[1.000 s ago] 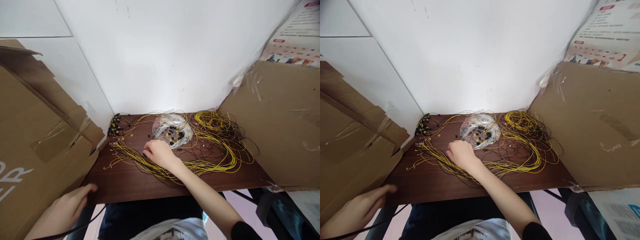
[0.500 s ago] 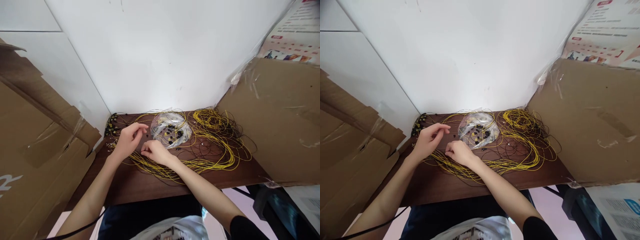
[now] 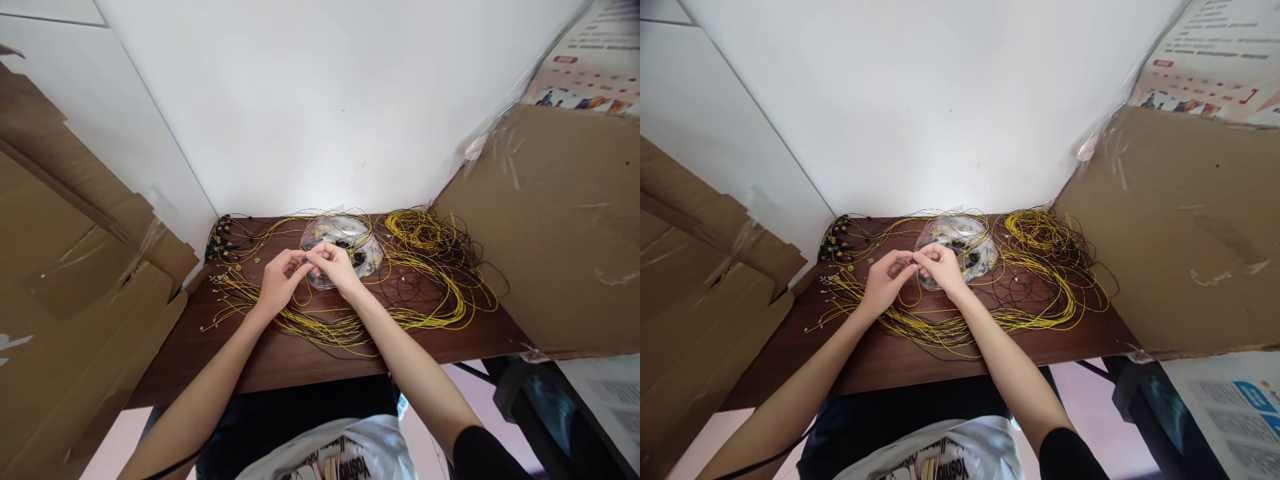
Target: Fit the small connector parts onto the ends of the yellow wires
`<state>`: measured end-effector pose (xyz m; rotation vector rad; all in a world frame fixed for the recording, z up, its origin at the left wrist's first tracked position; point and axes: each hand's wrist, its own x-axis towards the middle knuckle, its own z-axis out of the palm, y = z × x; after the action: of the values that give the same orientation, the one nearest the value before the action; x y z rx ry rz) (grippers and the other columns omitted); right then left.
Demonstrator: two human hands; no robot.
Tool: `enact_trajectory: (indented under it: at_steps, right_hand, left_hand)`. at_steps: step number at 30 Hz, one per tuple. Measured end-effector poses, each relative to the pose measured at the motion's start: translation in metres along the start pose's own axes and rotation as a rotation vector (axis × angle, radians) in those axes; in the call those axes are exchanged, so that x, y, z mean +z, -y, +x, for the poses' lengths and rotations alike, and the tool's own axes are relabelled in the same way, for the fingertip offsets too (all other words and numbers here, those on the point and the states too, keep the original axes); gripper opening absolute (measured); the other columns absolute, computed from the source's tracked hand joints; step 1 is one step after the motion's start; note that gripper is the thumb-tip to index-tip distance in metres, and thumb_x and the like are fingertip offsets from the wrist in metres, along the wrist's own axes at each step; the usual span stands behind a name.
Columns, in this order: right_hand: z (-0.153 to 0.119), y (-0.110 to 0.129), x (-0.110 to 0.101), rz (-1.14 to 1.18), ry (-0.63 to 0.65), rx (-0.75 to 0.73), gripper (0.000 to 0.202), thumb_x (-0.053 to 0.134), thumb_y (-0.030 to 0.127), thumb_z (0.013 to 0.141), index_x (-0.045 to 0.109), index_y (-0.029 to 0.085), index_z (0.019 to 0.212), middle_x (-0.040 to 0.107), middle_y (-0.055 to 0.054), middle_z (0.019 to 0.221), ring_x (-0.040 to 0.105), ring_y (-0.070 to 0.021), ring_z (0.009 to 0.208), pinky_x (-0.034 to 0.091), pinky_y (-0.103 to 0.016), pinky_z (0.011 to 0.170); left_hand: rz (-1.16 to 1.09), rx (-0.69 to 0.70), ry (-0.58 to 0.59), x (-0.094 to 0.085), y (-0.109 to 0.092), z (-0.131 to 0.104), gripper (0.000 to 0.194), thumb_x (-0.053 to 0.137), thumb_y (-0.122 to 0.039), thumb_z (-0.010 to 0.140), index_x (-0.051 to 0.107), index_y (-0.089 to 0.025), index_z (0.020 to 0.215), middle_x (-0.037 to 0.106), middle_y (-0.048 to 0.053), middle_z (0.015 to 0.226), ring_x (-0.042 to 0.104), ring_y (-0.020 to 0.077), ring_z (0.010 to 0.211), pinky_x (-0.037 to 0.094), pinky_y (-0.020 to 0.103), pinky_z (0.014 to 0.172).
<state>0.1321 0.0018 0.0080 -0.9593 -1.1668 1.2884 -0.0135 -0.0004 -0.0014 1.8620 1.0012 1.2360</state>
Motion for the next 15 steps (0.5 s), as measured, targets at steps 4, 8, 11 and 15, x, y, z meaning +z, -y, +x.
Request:
enact_trajectory:
  at_steps: [4, 8, 11, 15]
  right_hand:
    - [-0.001, 0.001, 0.001, -0.006, 0.036, -0.02, 0.031, 0.072, 0.042, 0.065, 0.055, 0.016, 0.07, 0.055, 0.005, 0.053, 0.046, -0.0056, 0.043, 0.038, -0.018, 0.044]
    - [0.002, 0.005, -0.006, -0.002, 0.117, -0.044, 0.024, 0.066, 0.038, 0.072, 0.06, 0.016, 0.075, 0.058, 0.003, 0.059, 0.05, -0.007, 0.047, 0.041, -0.019, 0.049]
    - [0.006, 0.007, -0.023, -0.109, -0.017, -0.143, 0.02, 0.059, 0.037, 0.078, 0.061, 0.016, 0.081, 0.058, 0.002, 0.061, 0.052, -0.0092, 0.052, 0.042, -0.021, 0.052]
    - [0.01, 0.005, -0.048, -0.658, -0.265, -0.245, 0.01, 0.058, 0.026, 0.078, 0.063, 0.017, 0.08, 0.06, 0.001, 0.065, 0.055, -0.0122, 0.058, 0.041, -0.024, 0.059]
  left_hand:
    - [-0.063, -0.043, 0.005, 0.002, 0.003, -0.002, 0.022, 0.061, -0.031, 0.078, 0.063, -0.015, 0.094, 0.065, 0.005, 0.086, 0.061, 0.016, 0.078, 0.049, 0.028, 0.074]
    - [-0.079, -0.08, -0.017, 0.0, 0.007, -0.002, 0.02, 0.06, -0.032, 0.079, 0.066, -0.015, 0.087, 0.063, 0.003, 0.076, 0.058, 0.0134, 0.068, 0.048, 0.025, 0.065]
    - [-0.133, -0.143, -0.07, -0.001, 0.007, -0.001, 0.022, 0.062, -0.032, 0.077, 0.068, -0.014, 0.088, 0.064, 0.003, 0.076, 0.055, 0.0111, 0.062, 0.046, 0.023, 0.062]
    - [-0.245, -0.25, -0.135, 0.0, 0.004, 0.0, 0.028, 0.065, -0.033, 0.074, 0.069, -0.012, 0.092, 0.066, 0.004, 0.073, 0.054, 0.0106, 0.059, 0.046, 0.023, 0.061]
